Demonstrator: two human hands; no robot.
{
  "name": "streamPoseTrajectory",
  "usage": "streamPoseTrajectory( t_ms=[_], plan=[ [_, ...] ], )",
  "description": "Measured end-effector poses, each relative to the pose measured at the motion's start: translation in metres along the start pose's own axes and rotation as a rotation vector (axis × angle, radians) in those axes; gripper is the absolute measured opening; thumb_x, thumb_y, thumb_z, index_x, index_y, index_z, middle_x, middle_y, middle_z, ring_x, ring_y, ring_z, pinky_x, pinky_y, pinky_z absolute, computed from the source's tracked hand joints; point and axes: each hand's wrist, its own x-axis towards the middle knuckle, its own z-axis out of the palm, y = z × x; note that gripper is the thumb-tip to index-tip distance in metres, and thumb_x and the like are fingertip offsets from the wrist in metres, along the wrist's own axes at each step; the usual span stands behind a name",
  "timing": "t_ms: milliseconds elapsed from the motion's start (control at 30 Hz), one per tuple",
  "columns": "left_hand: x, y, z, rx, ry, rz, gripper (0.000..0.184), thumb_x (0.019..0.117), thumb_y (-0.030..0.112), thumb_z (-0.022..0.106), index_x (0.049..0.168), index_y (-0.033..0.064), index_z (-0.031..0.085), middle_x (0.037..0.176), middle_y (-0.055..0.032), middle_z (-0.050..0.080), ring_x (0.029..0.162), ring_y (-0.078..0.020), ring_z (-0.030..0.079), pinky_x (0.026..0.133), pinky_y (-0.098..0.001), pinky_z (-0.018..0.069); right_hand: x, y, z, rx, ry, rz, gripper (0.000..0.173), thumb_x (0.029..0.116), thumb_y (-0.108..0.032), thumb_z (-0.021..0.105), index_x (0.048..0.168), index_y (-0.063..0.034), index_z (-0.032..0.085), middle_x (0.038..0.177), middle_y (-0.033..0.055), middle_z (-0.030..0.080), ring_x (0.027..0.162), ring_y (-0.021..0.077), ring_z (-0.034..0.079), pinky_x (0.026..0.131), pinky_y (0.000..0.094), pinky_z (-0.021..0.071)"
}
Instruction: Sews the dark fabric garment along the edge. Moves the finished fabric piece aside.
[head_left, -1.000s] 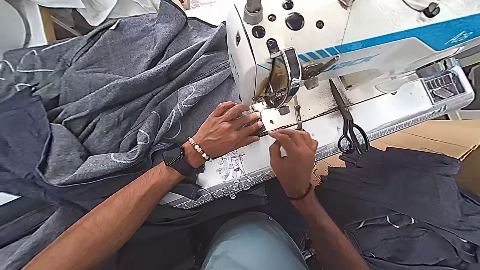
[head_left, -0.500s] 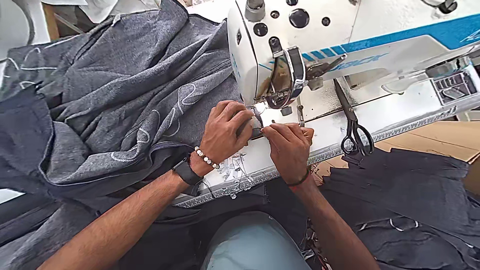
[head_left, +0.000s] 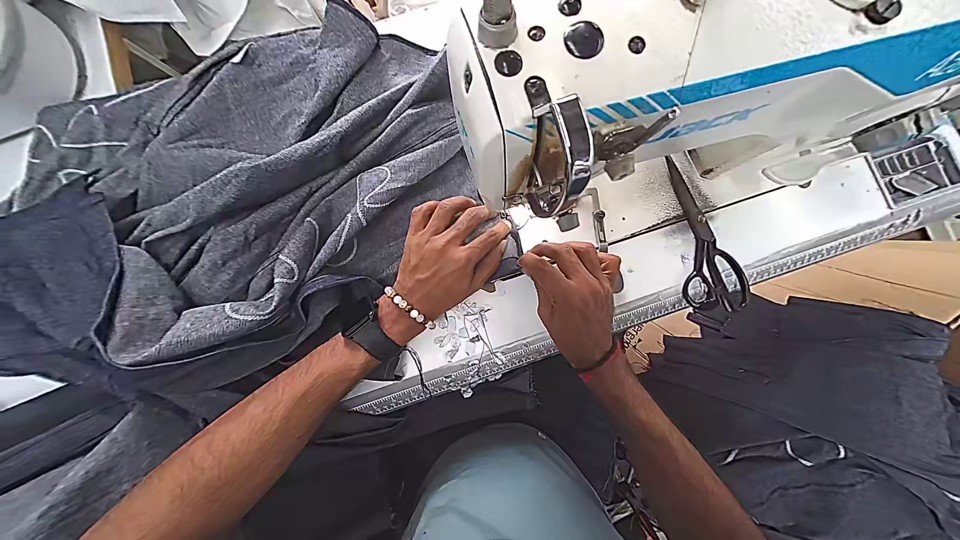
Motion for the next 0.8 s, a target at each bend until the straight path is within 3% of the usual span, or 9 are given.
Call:
streamPoseTrajectory(
  t_ms=[200, 400, 533, 633, 700, 800],
  plan=[
    [0.0, 0.001, 0.001, 0.057, -0.014, -0.014, 0.035, 0.1035, 0.038, 0.053, 0.13, 0.0274, 0.073, 0.126, -0.0055, 0.068, 0.123, -0.0298, 0.056, 0.106, -0.0508, 0.0363, 0.003, 0.001, -0.001, 0.012, -0.036, -0.008, 0.022, 0.1057, -0.02, 0.054, 0.111, -0.0256, 0.074, 0.135, -0.0106, 0.068, 0.124, 0.0151, 0.059, 0.096, 0.0445, 0.04],
    [-0.002, 0.001, 0.001, 0.038, -0.045, -0.048, 0.037, 0.1037, 0.039, 0.05, 0.133, 0.0296, 0.071, 0.133, -0.0063, 0.066, 0.128, -0.0304, 0.053, 0.108, -0.0508, 0.035, 0.013, 0.007, -0.006, 0.018, -0.105, -0.076, 0.025, 0.1052, -0.017, 0.053, 0.114, -0.0262, 0.075, 0.136, -0.015, 0.067, 0.128, 0.015, 0.057, 0.096, 0.0472, 0.0374],
    [-0.003, 0.0, 0.0, 0.001, -0.018, -0.042, 0.035, 0.1034, 0.037, 0.052, 0.129, 0.0245, 0.073, 0.132, -0.0057, 0.066, 0.129, -0.0301, 0.054, 0.109, -0.0506, 0.0356, 0.033, 0.004, -0.031, -0.151, -0.237, -0.266, 0.031, 0.1017, -0.008, 0.053, 0.116, -0.0247, 0.075, 0.13, -0.0089, 0.071, 0.127, 0.0194, 0.059, 0.098, 0.0499, 0.0364],
    [-0.007, -0.001, -0.001, -0.018, -0.021, -0.002, 0.034, 0.1036, 0.033, 0.051, 0.127, 0.0205, 0.072, 0.131, -0.006, 0.067, 0.129, -0.0305, 0.055, 0.108, -0.0506, 0.038, 0.047, -0.006, -0.042, -0.247, -0.321, -0.401, 0.022, 0.0989, -0.005, 0.055, 0.106, -0.0156, 0.073, 0.114, 0.0015, 0.074, 0.117, 0.0258, 0.062, 0.095, 0.0513, 0.0385],
    [-0.006, -0.002, 0.0, -0.023, -0.014, 0.033, 0.033, 0.1028, 0.03, 0.053, 0.128, 0.0227, 0.073, 0.134, -0.0064, 0.066, 0.129, -0.0311, 0.055, 0.108, -0.0507, 0.038, 0.053, -0.011, -0.044, -0.284, -0.344, -0.438, 0.018, 0.0986, -0.004, 0.055, 0.1, -0.0112, 0.072, 0.104, 0.0057, 0.072, 0.11, 0.0283, 0.063, 0.092, 0.0523, 0.0412],
    [-0.008, -0.004, -0.001, -0.037, -0.002, 0.051, 0.033, 0.102, 0.03, 0.054, 0.126, 0.0228, 0.075, 0.133, -0.0061, 0.066, 0.128, -0.0317, 0.054, 0.107, -0.051, 0.0376, 0.05, -0.014, -0.042, -0.312, -0.339, -0.437, 0.019, 0.0998, -0.004, 0.052, 0.101, -0.0086, 0.071, 0.102, 0.0076, 0.071, 0.102, 0.028, 0.063, 0.086, 0.049, 0.0409]
  ],
)
